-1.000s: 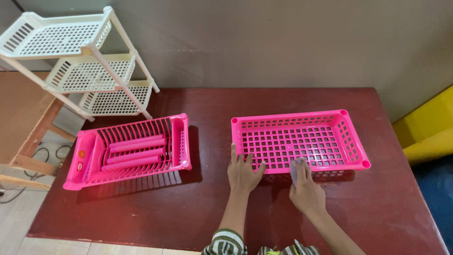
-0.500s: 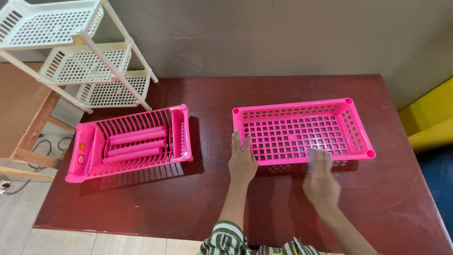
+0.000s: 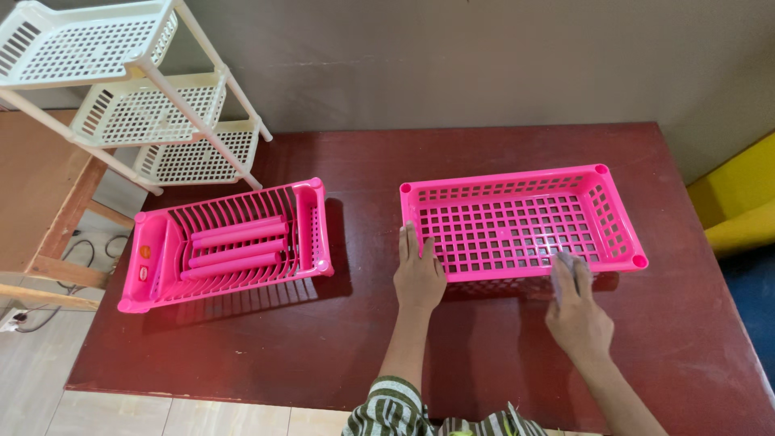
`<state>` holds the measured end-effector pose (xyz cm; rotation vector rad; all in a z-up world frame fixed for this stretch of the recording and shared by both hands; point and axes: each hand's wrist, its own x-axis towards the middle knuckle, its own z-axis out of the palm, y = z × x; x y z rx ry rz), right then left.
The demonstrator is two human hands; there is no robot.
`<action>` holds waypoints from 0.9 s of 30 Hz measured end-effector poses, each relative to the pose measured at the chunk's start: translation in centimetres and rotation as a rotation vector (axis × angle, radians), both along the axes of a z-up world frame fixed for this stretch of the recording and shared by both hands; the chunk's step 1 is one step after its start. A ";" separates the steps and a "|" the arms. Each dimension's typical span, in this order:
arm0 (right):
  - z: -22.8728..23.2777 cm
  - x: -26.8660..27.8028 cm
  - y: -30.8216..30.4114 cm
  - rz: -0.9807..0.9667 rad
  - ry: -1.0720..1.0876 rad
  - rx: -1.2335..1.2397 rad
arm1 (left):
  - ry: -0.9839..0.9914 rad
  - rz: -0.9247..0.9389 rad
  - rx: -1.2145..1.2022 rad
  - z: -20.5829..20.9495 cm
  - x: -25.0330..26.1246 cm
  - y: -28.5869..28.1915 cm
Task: The person wipes the interior of a pink plastic basket with a cloth, then inserts two pink cylindrical rods into the basket. They then place a pink plastic dish rack on top of the basket, completing the assembly.
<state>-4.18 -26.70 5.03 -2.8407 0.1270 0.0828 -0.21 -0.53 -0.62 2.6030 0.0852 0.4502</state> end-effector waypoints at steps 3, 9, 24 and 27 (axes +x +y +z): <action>-0.5 0.3 -0.5 0.037 -0.171 -0.088 | -0.051 0.003 0.000 0.0 0.0 -0.2; -1.9 -1.5 7.5 0.330 -0.272 0.106 | -0.091 0.025 0.031 -0.7 0.0 -0.3; -1.3 1.2 -4.7 -0.151 -0.034 -0.027 | -0.054 0.038 0.077 -0.4 0.2 -0.4; -1.3 1.5 -3.9 -0.188 -0.035 -0.013 | -0.002 0.042 0.070 -0.4 0.2 -0.4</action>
